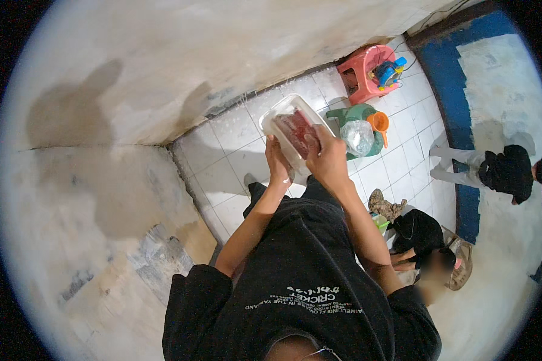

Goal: The person applies a white substance from a container to a wall using a red scraper, spreading the material over damaged sections of the wall surface.

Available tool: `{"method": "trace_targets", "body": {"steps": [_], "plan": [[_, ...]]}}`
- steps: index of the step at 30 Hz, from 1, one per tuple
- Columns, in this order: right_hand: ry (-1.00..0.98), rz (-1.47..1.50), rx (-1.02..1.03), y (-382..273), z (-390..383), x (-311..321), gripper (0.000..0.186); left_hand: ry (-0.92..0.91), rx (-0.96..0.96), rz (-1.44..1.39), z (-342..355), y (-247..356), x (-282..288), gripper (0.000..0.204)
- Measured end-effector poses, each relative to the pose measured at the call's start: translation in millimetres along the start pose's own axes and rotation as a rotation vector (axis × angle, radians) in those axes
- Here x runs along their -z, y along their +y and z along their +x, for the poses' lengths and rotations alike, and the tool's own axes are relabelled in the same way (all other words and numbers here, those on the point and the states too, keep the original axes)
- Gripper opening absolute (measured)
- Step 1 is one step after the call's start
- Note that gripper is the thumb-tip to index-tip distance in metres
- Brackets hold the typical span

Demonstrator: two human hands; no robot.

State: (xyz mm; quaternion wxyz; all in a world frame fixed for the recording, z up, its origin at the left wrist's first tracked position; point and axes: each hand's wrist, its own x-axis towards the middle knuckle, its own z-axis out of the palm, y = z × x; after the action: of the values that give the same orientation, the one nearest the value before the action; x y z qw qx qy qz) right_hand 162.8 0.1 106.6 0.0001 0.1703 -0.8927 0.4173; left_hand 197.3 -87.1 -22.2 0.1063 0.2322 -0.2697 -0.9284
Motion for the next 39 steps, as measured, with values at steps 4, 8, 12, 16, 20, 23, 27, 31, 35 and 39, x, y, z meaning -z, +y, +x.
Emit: {"method": "trace_targets", "body": {"steps": [4,8,12,16,20,23,27,31,35,39], "plan": [[-0.016,-0.087,0.023,47.3,7.6,30.3,0.023,0.066,0.026,0.098,-2.4,-36.8,-33.5,0.068],[-0.017,-0.092,0.054,100.3,12.2,62.3,0.026,0.106,0.049,0.079,8.6,-91.7,-65.4,0.069],[-0.016,0.008,-0.012,161.7,8.6,100.1,0.026,0.008,0.048,0.01,27.7,-164.8,-61.4,0.067],[-0.085,0.026,-0.091,236.8,2.1,120.9,0.026,0.113,0.165,0.003,40.3,-235.0,-83.5,0.065],[-0.01,0.066,-0.244,304.4,-3.9,122.5,0.028,0.045,0.293,-0.005,54.7,-299.2,-68.0,0.074],[0.098,0.162,-0.348,370.3,-11.2,111.3,0.02,0.181,0.253,0.073,76.6,-346.9,-63.7,0.074],[0.126,0.359,-0.582,450.4,-15.5,93.6,0.012,0.227,0.422,0.159,119.6,-404.1,-41.6,0.074],[0.2,0.611,-0.708,538.0,-36.6,65.8,0.014,0.157,0.446,0.126,155.9,-466.6,11.3,0.076],[0.322,0.815,-0.923,597.5,-53.0,68.0,0.019,0.153,0.583,0.23,176.6,-493.0,60.6,0.081],[0.414,0.925,-1.04,658.6,-67.5,78.3,0.021,0.138,0.658,0.229,199.5,-501.2,89.4,0.08]]}}
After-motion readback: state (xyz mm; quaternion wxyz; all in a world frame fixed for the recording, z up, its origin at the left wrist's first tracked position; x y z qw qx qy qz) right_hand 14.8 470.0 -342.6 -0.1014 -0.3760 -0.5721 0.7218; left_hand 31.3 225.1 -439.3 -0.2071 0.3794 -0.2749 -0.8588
